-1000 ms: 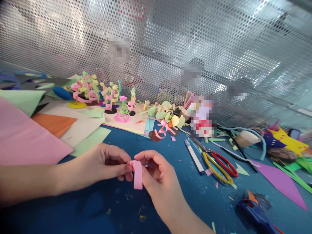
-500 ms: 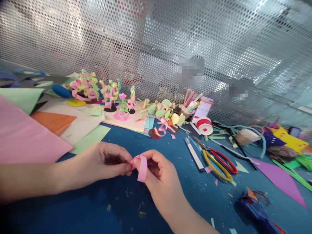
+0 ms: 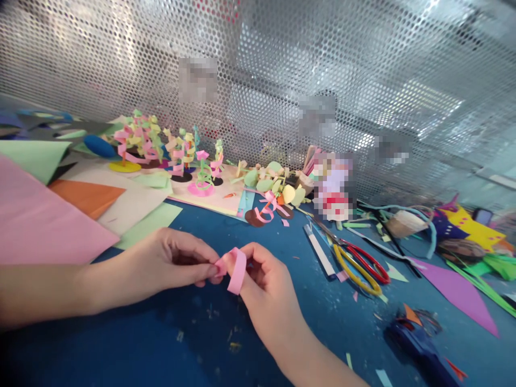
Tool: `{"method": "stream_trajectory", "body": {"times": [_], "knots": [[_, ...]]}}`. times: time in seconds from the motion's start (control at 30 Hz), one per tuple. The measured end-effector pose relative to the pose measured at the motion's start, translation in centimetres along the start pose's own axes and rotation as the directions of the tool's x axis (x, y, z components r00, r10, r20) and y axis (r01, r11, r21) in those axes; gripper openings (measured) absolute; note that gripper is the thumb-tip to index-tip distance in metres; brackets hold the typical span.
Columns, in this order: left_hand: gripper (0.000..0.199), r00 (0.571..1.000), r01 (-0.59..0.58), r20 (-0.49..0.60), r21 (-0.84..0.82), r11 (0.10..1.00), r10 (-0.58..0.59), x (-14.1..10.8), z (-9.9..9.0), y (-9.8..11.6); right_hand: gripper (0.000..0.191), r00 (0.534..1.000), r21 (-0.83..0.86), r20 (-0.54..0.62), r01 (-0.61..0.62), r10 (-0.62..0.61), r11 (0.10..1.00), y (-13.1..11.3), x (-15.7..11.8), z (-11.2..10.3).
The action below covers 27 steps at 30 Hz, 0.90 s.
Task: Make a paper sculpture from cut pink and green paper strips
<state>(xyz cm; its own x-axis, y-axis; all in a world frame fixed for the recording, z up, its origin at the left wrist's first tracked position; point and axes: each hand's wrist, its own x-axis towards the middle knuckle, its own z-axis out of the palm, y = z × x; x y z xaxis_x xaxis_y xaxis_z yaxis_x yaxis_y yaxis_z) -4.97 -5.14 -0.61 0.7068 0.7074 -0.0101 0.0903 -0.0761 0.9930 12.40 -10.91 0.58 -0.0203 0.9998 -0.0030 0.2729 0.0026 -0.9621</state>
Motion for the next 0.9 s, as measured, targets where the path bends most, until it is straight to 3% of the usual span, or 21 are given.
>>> {"method": "stream_trajectory", "body": {"times": [0.27, 0.37, 0.47, 0.53, 0.63, 0.73, 0.9], "knots": [[0.019, 0.999, 0.026, -0.021, -0.003, 1.000, -0.026, 0.1, -0.2, 0.2, 0.029, 0.993, 0.103, -0.099, 0.076, -0.066, 0.992, 1.0, 0.0, -0.4], [0.020, 0.998, 0.038, -0.043, -0.011, 0.999, -0.038, 0.3, -0.4, 0.2, 0.037, 0.993, 0.254, -0.022, 0.115, -0.113, 0.960, 1.1, 0.1, -0.8], [0.022, 0.996, 0.032, -0.078, -0.033, 0.999, -0.034, 0.5, -0.4, -0.4, 0.063, 0.990, 0.317, 0.103, 0.058, -0.095, 0.947, 0.3, 0.1, -1.3], [0.023, 0.996, 0.029, -0.086, -0.048, 0.998, -0.033, 0.5, -0.5, -0.8, 0.064, 0.984, 0.264, 0.131, 0.079, -0.117, 0.961, -0.2, 0.0, -1.3], [0.020, 0.996, 0.000, -0.087, -0.056, 0.998, -0.005, 0.5, -0.4, -0.7, 0.028, 0.982, 0.103, 0.039, 0.178, -0.183, 0.979, -0.4, -0.3, -0.8], [0.018, 0.996, -0.012, -0.085, -0.039, 0.999, 0.009, 0.3, -0.4, 0.0, 0.033, 0.980, -0.096, 0.001, 0.198, -0.199, 0.975, -0.1, -0.7, -0.1], [0.019, 0.996, 0.001, -0.093, -0.002, 1.000, -0.001, 0.1, -0.3, 0.6, 0.019, 0.963, -0.321, 0.016, 0.261, -0.270, 0.910, 0.0, -0.7, -0.2]]}}
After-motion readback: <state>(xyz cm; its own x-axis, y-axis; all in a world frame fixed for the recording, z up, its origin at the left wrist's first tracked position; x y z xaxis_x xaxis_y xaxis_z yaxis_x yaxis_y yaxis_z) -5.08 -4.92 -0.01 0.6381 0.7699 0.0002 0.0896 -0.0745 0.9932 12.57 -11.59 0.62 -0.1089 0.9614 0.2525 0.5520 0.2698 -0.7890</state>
